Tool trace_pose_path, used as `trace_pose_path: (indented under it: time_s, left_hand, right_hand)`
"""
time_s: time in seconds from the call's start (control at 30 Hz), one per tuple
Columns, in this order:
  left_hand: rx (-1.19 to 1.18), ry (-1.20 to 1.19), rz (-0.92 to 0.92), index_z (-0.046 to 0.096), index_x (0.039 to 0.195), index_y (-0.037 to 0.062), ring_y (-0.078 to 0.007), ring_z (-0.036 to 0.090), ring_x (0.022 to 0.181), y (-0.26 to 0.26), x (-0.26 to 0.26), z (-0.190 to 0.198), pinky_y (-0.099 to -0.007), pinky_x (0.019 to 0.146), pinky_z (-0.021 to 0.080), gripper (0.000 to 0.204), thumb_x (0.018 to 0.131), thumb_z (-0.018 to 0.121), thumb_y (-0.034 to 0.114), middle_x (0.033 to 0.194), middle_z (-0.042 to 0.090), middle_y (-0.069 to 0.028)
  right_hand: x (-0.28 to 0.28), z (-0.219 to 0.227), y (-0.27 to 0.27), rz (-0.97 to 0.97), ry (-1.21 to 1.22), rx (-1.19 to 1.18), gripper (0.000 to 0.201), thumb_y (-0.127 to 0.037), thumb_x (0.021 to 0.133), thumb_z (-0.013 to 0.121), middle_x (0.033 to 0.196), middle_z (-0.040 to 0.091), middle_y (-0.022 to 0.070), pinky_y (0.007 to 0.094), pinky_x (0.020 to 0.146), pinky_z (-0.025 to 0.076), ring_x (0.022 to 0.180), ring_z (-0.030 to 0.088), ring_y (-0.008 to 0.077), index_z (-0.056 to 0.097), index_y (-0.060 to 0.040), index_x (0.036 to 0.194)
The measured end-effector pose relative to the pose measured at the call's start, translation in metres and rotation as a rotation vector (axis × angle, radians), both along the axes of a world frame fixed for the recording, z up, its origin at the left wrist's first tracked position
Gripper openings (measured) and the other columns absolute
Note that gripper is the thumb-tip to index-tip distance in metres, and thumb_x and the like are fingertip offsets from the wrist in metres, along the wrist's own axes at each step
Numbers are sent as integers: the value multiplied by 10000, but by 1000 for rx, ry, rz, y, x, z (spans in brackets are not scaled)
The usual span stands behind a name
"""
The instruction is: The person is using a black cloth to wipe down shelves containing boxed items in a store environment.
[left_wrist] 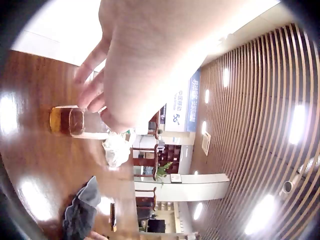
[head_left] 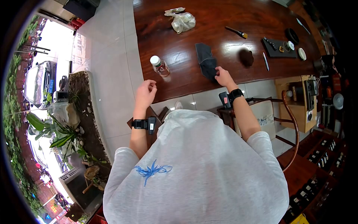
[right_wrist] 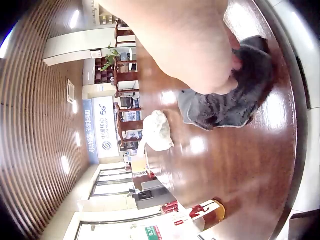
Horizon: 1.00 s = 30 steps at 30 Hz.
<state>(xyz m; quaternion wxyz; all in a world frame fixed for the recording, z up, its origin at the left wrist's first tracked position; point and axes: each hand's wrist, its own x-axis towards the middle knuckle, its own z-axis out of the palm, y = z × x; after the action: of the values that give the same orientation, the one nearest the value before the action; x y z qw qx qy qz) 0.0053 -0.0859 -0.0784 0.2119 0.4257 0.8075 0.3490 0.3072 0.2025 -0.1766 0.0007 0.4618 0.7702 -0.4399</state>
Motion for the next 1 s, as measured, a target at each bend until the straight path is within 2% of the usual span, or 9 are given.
trace_pose_path:
  time_s: [0.07,0.17,0.23,0.4,0.6,0.7,0.9,0.93,1.0]
  left_hand:
    - [1,-39,-65,656,1031,9,-229,670,782,8,9,7,-343,720,545,199,846,636,80,914,678,-122]
    - [58,-90,-181,658,1023,6,-215,670,775,22,25,-1,-330,718,547,185,851,626,67,894,680,-121]
    - [87,-110,-263,657,1027,-2,-183,666,766,29,39,-7,-305,705,545,165,877,620,56,888,682,-113]
    - [1,-183,-407,653,1004,-14,-232,679,788,35,59,-18,-331,722,547,171,851,622,56,903,682,-134]
    - [-59,-171,-453,652,1009,-21,-266,686,803,47,68,-24,-351,733,549,186,851,613,68,908,695,-148]
    - [-96,-129,-524,658,995,-10,-298,689,828,59,79,-39,-381,744,550,196,836,612,96,922,701,-159]
    - [-268,-97,-646,689,974,2,-333,694,862,102,105,-106,-413,802,557,204,824,621,123,895,716,-168]
    - [-257,-116,-632,700,984,1,-320,703,867,109,110,-113,-394,816,558,215,821,633,123,879,720,-174]
    - [-283,-264,-598,694,1019,-11,-302,708,891,125,119,-121,-394,818,561,235,851,625,139,930,726,-163]
  right_hand:
    - [-9,9,5,-56,5,-180,568,-52,799,680,1342,508,241,442,1050,424,1246,496,409,490,-31,1334]
    - [-20,7,1,13,43,383,603,-36,800,653,1396,457,232,449,1067,408,1277,458,424,454,-35,1369]
    - [-25,-21,20,-22,88,456,668,-49,796,654,1438,421,225,452,1092,381,1299,426,436,404,-38,1415]
    - [-37,-35,44,-7,-208,-45,684,-67,789,673,1461,404,240,452,1106,366,1332,401,426,406,-52,1418]
    - [-29,-35,32,46,-49,387,631,-110,804,666,1485,396,233,468,1105,374,1343,387,433,452,-62,1396]
    - [-30,-71,43,57,55,307,660,-120,757,726,1356,525,257,495,1025,427,1255,480,427,478,-48,1364]
    - [-31,4,17,137,-307,278,503,-167,777,729,1227,622,218,472,1018,428,1185,528,433,594,-50,1247]
    - [-23,5,9,131,-179,475,361,-195,801,733,1090,668,209,424,966,463,1057,589,435,642,-40,1114]
    - [-13,16,12,109,-10,330,322,-185,817,733,1007,684,162,384,901,485,965,629,364,630,-27,1078]
